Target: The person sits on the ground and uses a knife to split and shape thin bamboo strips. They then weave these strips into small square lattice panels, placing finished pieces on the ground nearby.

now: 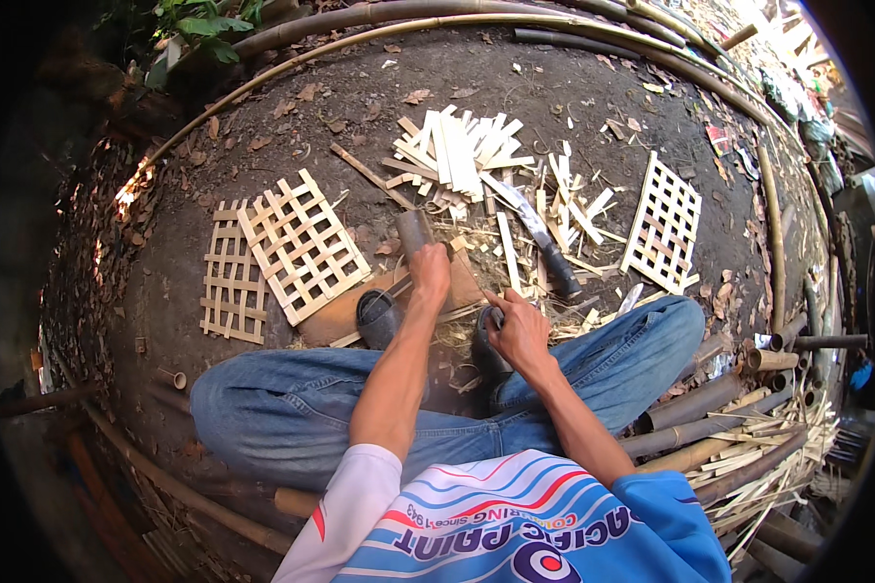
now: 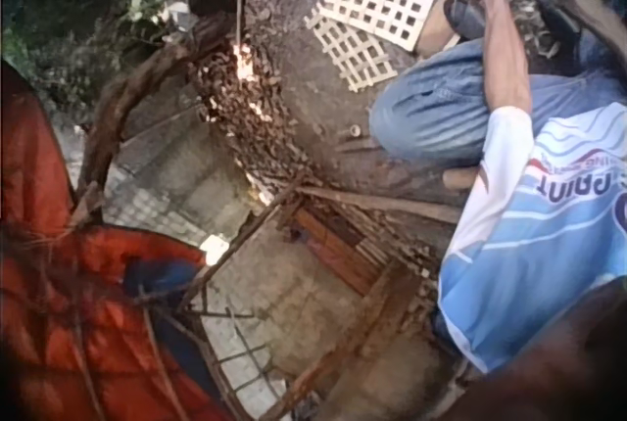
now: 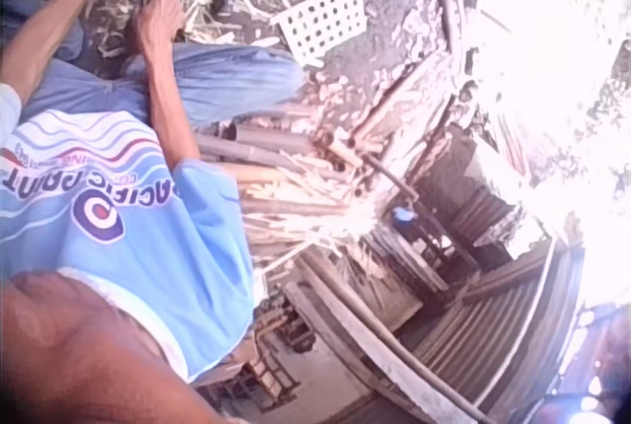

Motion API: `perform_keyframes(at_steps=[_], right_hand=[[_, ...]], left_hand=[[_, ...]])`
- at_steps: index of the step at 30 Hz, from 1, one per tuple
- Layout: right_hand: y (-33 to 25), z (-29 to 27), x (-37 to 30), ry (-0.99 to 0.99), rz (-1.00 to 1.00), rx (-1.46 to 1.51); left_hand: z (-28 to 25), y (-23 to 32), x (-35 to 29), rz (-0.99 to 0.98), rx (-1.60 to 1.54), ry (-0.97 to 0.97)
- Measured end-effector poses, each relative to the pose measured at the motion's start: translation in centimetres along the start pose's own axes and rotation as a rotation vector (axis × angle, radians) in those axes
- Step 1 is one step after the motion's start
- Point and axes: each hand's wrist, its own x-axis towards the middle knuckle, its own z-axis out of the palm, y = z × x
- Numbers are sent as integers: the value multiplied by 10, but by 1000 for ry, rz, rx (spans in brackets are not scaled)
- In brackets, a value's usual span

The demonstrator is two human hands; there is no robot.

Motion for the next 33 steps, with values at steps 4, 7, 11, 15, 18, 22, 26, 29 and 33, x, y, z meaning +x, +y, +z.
perform_keyframes(at_steps=[4, 7, 11, 15, 18, 22, 26, 29, 33], right_hand=[[13, -14, -38, -23, -64, 34], [13, -22, -47, -58, 3, 22], [5, -1, -3, -72, 39, -19], [12, -17, -45, -72, -8, 32], [10, -17, -45, -69, 15, 16], [-1, -5, -5, -16, -12, 11], [13, -13, -40, -69, 16, 46], [9, -13, -45, -64, 30, 41], [2, 0, -3, -28, 0, 10]], left_hand=[[-1, -10, 3, -31, 37, -45], [-1, -8, 3, 18, -8, -3], [-7, 2, 1, 4, -25, 8], [-2, -10, -3, -11, 0, -9], [-3, -7, -7, -7, 18, -10], [-4, -1, 1, -14, 20, 7], [1, -14, 2, -14, 5, 5], [2, -15, -4, -7, 44, -7], [-4, 2, -5, -27, 37, -12]])
